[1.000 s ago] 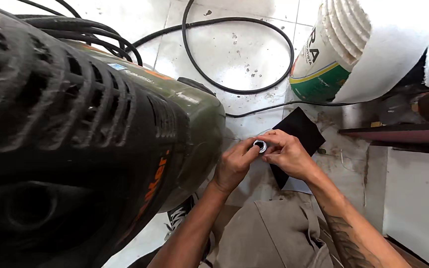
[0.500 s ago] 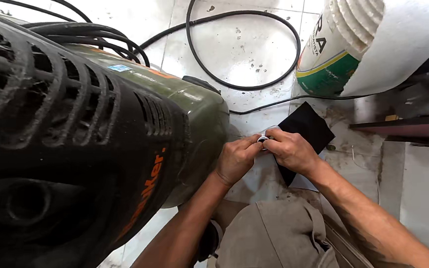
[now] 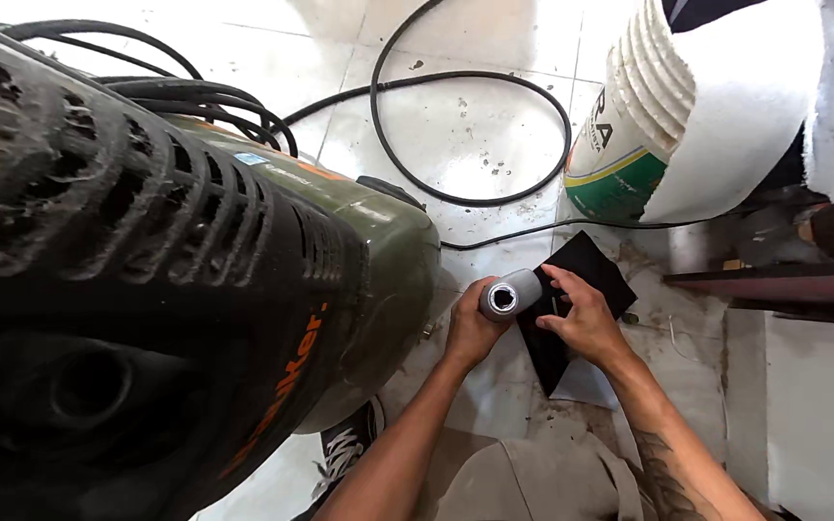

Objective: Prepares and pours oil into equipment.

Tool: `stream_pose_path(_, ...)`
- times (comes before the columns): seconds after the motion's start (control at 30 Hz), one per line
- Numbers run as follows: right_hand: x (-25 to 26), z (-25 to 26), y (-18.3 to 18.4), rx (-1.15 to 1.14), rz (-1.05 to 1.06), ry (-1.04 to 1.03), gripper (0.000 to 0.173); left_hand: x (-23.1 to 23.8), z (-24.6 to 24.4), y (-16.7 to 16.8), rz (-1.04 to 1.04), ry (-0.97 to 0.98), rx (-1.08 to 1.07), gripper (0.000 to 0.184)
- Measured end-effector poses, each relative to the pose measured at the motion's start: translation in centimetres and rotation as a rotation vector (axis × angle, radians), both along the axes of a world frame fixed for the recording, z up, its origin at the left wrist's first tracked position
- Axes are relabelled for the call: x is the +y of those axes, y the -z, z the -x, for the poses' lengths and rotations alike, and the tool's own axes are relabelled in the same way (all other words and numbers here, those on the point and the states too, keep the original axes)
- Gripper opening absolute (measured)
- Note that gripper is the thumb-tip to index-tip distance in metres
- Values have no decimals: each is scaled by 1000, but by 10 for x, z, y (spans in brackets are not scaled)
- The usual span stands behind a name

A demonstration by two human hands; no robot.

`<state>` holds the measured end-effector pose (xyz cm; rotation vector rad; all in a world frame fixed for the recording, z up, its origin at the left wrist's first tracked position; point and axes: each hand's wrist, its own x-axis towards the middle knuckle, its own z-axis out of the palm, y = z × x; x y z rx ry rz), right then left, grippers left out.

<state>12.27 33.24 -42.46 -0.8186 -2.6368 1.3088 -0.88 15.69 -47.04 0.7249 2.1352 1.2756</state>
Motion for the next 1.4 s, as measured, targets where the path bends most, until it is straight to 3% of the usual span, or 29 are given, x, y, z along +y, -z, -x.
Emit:
stream_pose_path(0.13,5,0,28,-150,120,-59,115,-4,9,-4,-43,27,-3,67)
stream_pose_path(0.23,10,8,20,-92,239,-130,106,-5,11,-35,-67,75,-35,68)
stream_pose_path(0.33,20,14,-20,117,379,-211,86,3,14,-87,-86,147,-30,68)
stream_pose_path(0.43,34,22,-80,334,497,-237,83,20,25,-145,-209,187,8,69)
stream_pose_path(0.7,63,8,-214,756,84,-250,82,49,24,-305,-455,311,283,82)
stream_pose_path(0.77,61,-13,-235,730,185,-225,73,45,9,-330,-501,251,307,84)
stream_pose_path(0.8,56,-18,-245,713,331,-234,58,39,1,-340,-507,211,284,85)
stream_pose_path(0.83,50,-17,-259,677,441,-246,45,31,-8,-347,-501,168,237,85)
stream_pose_path(0.87,45,-16,-271,664,420,-240,44,22,-16,-351,-483,127,178,83)
stream_pose_path(0.97,56,-29,-270,691,193,-298,80,-7,-46,-351,-424,56,32,76)
stream_pose_path(1.03,44,-22,-284,675,93,-329,90,-26,-62,-346,-450,37,-8,77)
stream_pose_path(1.17,1,12,-316,586,3,-434,81,-54,-80,-333,-415,-63,-82,77)
stream_pose_path(1.3,-17,29,-305,435,21,-466,72,-66,-82,-316,-343,-185,-197,74)
stream_pose_path(1.4,-20,38,-299,346,22,-477,71,-67,-78,-309,-331,-233,-275,62)
